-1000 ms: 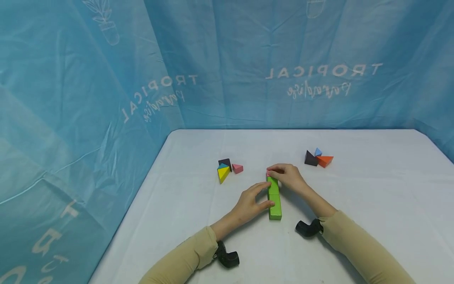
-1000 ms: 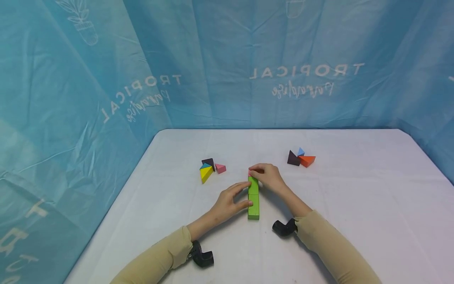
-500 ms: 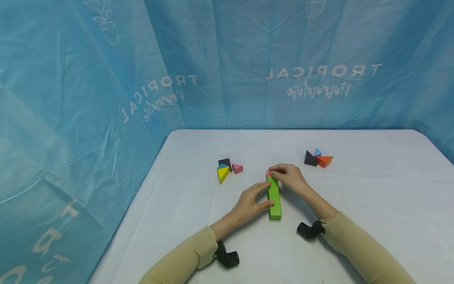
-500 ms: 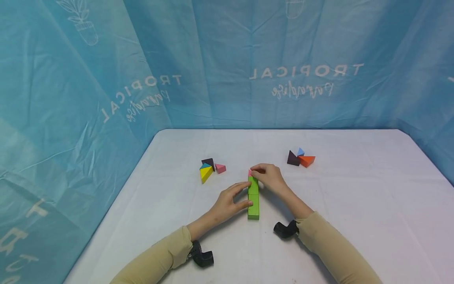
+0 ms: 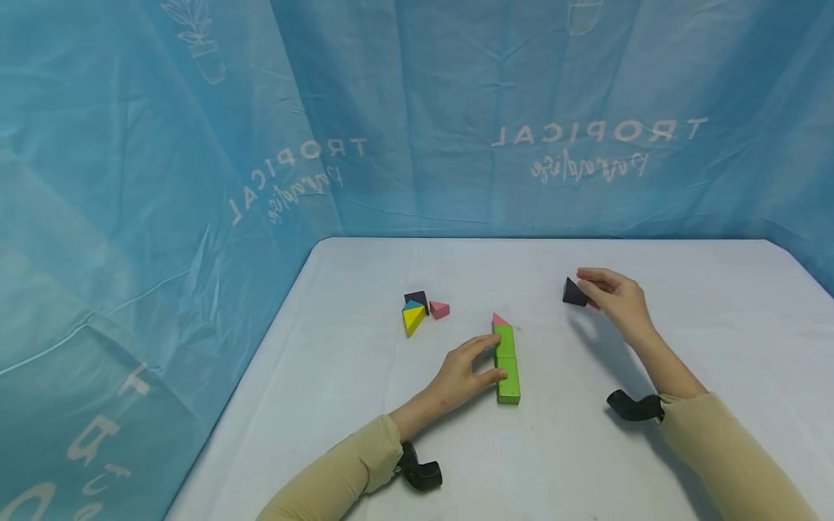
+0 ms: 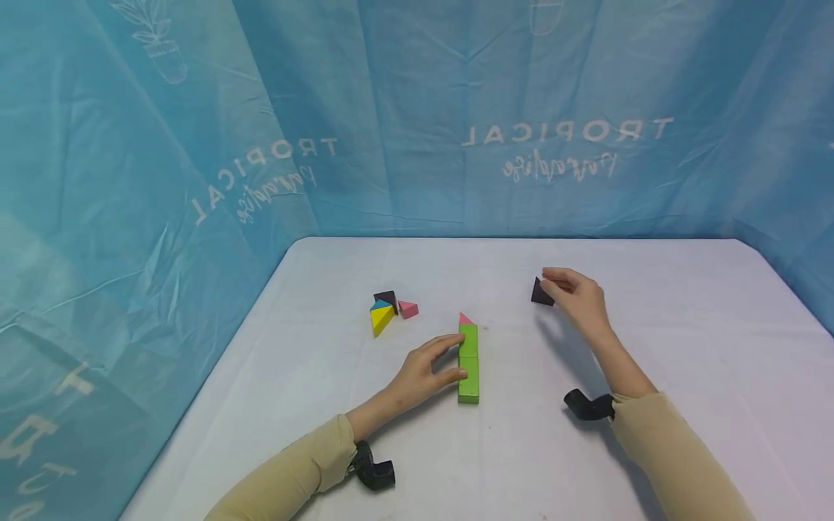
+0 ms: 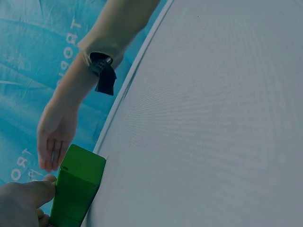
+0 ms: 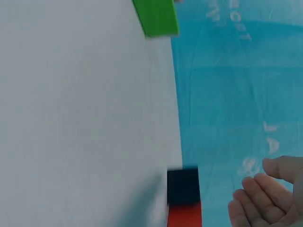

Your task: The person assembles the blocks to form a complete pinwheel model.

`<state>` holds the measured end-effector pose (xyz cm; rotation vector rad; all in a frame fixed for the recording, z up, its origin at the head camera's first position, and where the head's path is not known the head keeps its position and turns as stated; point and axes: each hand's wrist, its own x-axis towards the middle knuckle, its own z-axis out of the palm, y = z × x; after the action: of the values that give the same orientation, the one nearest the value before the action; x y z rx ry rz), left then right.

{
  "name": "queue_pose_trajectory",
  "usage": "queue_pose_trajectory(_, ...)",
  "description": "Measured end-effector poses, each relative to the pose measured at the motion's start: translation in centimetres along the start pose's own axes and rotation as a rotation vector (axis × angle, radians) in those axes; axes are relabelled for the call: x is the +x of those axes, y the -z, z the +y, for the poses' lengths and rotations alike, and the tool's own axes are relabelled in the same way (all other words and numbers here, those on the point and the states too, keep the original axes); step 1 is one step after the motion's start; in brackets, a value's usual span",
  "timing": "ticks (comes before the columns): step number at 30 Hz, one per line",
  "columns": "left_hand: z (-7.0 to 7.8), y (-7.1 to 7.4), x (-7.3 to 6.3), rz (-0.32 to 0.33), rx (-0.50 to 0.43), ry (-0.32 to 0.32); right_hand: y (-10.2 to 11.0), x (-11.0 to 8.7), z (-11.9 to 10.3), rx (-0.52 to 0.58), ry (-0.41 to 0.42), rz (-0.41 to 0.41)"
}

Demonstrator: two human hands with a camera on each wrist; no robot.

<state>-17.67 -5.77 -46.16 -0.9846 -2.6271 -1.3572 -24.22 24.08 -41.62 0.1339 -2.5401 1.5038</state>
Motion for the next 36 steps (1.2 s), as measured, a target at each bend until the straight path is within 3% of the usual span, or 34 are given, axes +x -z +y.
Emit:
queue_pose_trajectory(5,0.0,-0.1,0.0,0.005,0.010,-0.001,3.0,0.3,2.8,-0.074,-0.060,0.075)
queue_pose_trajectory(11,0.0,-0.1,0.1,0.006,0.010,0.003,4.4,0.3,4.5,-0.107,-0.086,0.001)
queue_pose_trajectory(18,0.0,-0.1,0.1,0.002,0.007,0.003,3.8,0.3,5.8,-0.156,-0.086,-0.060)
queue_pose_trajectory(27,-0.3,-0.3,0.1,0.025,0.013,-0.019,2.5,0.0,6.2,-0.225,-0.040,-0.003)
queue_pose_trajectory(36,-0.3,-0.3,0.0,0.028,0.010,-0.026,2.2,0.0,6.1,-0.222,-0.024,0.025)
